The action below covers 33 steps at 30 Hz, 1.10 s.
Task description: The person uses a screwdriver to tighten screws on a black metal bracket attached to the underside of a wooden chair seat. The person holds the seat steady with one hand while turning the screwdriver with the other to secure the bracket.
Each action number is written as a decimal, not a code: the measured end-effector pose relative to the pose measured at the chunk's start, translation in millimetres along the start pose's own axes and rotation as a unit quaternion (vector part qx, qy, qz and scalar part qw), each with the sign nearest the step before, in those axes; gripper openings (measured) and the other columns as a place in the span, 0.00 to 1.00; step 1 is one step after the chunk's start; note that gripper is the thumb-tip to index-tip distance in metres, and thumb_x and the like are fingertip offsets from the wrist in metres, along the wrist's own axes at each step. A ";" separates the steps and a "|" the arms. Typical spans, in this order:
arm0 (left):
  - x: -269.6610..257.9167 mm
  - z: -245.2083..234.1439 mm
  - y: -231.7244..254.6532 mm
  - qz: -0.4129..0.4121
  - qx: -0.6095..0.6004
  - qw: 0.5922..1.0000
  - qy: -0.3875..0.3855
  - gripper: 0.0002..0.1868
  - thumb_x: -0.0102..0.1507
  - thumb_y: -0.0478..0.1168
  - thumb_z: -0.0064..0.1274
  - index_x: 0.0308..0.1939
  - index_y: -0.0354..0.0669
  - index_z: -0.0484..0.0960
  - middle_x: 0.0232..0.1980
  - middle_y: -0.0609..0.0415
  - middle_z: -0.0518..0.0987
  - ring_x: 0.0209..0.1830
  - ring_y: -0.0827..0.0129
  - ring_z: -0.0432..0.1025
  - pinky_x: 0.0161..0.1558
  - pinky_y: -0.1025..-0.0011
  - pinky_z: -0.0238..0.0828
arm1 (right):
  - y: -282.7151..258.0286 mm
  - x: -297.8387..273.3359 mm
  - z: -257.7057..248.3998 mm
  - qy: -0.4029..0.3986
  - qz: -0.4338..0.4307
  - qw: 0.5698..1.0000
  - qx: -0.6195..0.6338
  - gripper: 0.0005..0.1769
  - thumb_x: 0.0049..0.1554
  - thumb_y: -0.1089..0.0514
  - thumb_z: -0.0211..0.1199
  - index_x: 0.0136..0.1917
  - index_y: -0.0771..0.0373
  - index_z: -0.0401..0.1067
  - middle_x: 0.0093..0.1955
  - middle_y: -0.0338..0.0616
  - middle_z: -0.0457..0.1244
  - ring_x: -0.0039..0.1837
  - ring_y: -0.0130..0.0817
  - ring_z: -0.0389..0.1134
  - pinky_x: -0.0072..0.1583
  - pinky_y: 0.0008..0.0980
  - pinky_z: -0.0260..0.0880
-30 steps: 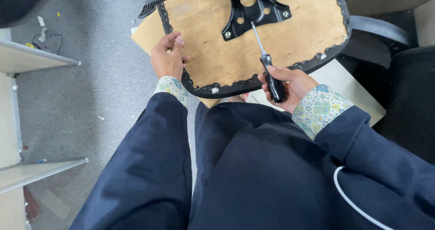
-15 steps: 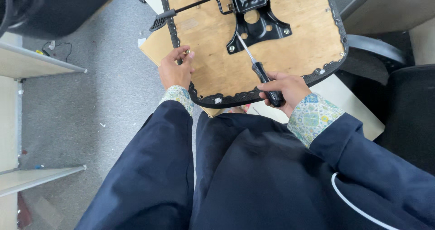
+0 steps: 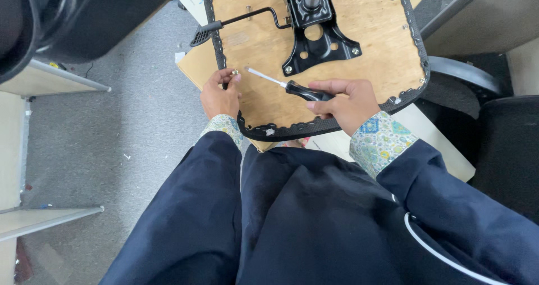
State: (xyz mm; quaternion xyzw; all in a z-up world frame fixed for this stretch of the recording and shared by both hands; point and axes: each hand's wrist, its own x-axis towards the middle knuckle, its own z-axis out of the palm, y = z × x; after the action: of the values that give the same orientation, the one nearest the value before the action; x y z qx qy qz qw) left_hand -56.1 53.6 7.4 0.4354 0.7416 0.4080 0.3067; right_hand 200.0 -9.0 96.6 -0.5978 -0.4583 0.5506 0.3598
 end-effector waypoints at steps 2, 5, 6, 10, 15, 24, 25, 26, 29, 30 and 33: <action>1.5 -1.1 -0.8 -0.005 -0.029 1.000 -0.012 0.12 0.60 0.38 0.62 0.48 0.41 0.85 0.39 0.56 0.86 0.28 0.71 0.80 0.33 0.71 0.78 | -7.7 1.9 1.2 0.027 -0.040 0.998 -0.038 0.19 0.47 0.65 0.75 0.53 0.66 0.81 0.37 0.39 0.69 0.36 0.22 0.66 0.40 0.23 0.68; 1.9 -0.1 -6.5 0.054 -0.051 0.997 -0.012 0.14 0.59 0.36 0.63 0.48 0.39 0.84 0.40 0.54 0.85 0.31 0.72 0.80 0.34 0.71 0.81 | -18.3 3.2 6.4 0.057 -0.109 0.986 -0.112 0.16 0.47 0.62 0.76 0.50 0.64 0.81 0.35 0.41 0.70 0.36 0.22 0.69 0.40 0.24 0.68; 2.3 -0.3 -9.1 0.059 -0.032 0.998 -0.005 0.15 0.58 0.37 0.63 0.49 0.40 0.84 0.40 0.54 0.85 0.31 0.71 0.80 0.35 0.70 0.79 | -22.0 3.6 7.7 0.061 -0.118 0.986 -0.104 0.16 0.47 0.62 0.76 0.50 0.64 0.80 0.36 0.40 0.70 0.36 0.22 0.69 0.41 0.24 0.69; 0.6 2.3 -15.7 0.093 0.031 0.995 0.015 0.18 0.56 0.37 0.66 0.51 0.41 0.85 0.42 0.53 0.85 0.32 0.67 0.77 0.40 0.68 0.74 | -33.2 5.8 12.9 0.084 -0.205 0.968 -0.121 0.16 0.47 0.61 0.77 0.49 0.65 0.77 0.39 0.39 0.70 0.39 0.20 0.69 0.43 0.23 0.70; -5.7 2.4 -13.2 0.093 0.044 0.995 -0.012 0.24 0.56 0.38 0.66 0.56 0.42 0.81 0.49 0.52 0.82 0.35 0.67 0.76 0.43 0.67 0.74 | -36.6 14.6 20.8 0.083 -0.245 0.963 -0.075 0.17 0.49 0.60 0.79 0.48 0.64 0.76 0.40 0.36 0.68 0.41 0.18 0.67 0.44 0.20 0.70; -16.5 3.6 -8.7 0.212 0.075 0.974 0.034 0.35 0.56 0.32 0.63 0.67 0.38 0.70 0.62 0.42 0.75 0.54 0.52 0.74 0.53 0.62 0.72 | -41.4 21.9 43.5 0.066 -0.288 0.955 -0.003 0.14 0.56 0.63 0.74 0.53 0.65 0.72 0.45 0.36 0.68 0.45 0.18 0.71 0.47 0.20 0.74; -15.8 3.4 -9.8 0.233 0.086 0.968 0.040 0.35 0.57 0.33 0.64 0.68 0.37 0.70 0.63 0.41 0.76 0.58 0.48 0.73 0.58 0.60 0.69 | -45.0 23.9 43.8 0.060 -0.294 0.954 -0.007 0.14 0.57 0.63 0.74 0.53 0.65 0.72 0.45 0.37 0.68 0.45 0.19 0.70 0.47 0.20 0.73; -15.0 4.0 -11.4 0.254 0.097 0.961 0.045 0.35 0.58 0.34 0.64 0.68 0.37 0.69 0.64 0.39 0.76 0.62 0.44 0.72 0.62 0.59 0.67 | -48.3 26.0 44.5 0.054 -0.301 0.952 -0.010 0.14 0.58 0.63 0.73 0.54 0.65 0.72 0.45 0.38 0.68 0.45 0.20 0.70 0.46 0.21 0.73; -11.3 9.5 -13.1 0.139 0.063 0.988 0.014 0.29 0.60 0.41 0.66 0.64 0.42 0.76 0.67 0.36 0.73 0.64 0.45 0.71 0.63 0.60 0.67 | -59.2 32.2 48.3 0.034 -0.338 0.941 -0.002 0.15 0.58 0.63 0.73 0.55 0.65 0.71 0.48 0.37 0.69 0.48 0.19 0.71 0.47 0.21 0.73; -9.2 10.3 -13.5 0.118 0.045 0.992 0.018 0.26 0.60 0.42 0.65 0.62 0.44 0.78 0.65 0.38 0.75 0.63 0.48 0.73 0.62 0.62 0.68 | -62.1 33.3 48.5 0.033 -0.344 0.938 -0.010 0.15 0.58 0.63 0.74 0.55 0.65 0.71 0.49 0.37 0.70 0.48 0.19 0.71 0.47 0.20 0.74; -3.5 11.5 -14.5 0.069 0.008 0.997 0.027 0.21 0.59 0.44 0.63 0.57 0.48 0.84 0.59 0.44 0.82 0.58 0.54 0.78 0.61 0.64 0.70 | -69.5 35.4 49.5 0.029 -0.352 0.935 -0.030 0.15 0.58 0.62 0.74 0.55 0.64 0.71 0.48 0.37 0.70 0.47 0.18 0.72 0.47 0.20 0.74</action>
State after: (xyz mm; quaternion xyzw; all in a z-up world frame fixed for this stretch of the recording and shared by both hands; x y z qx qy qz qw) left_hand -51.0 50.1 -10.5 0.4767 0.7208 0.4339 0.2547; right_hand 139.6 43.1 143.2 -0.4245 -0.6450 0.3570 0.5256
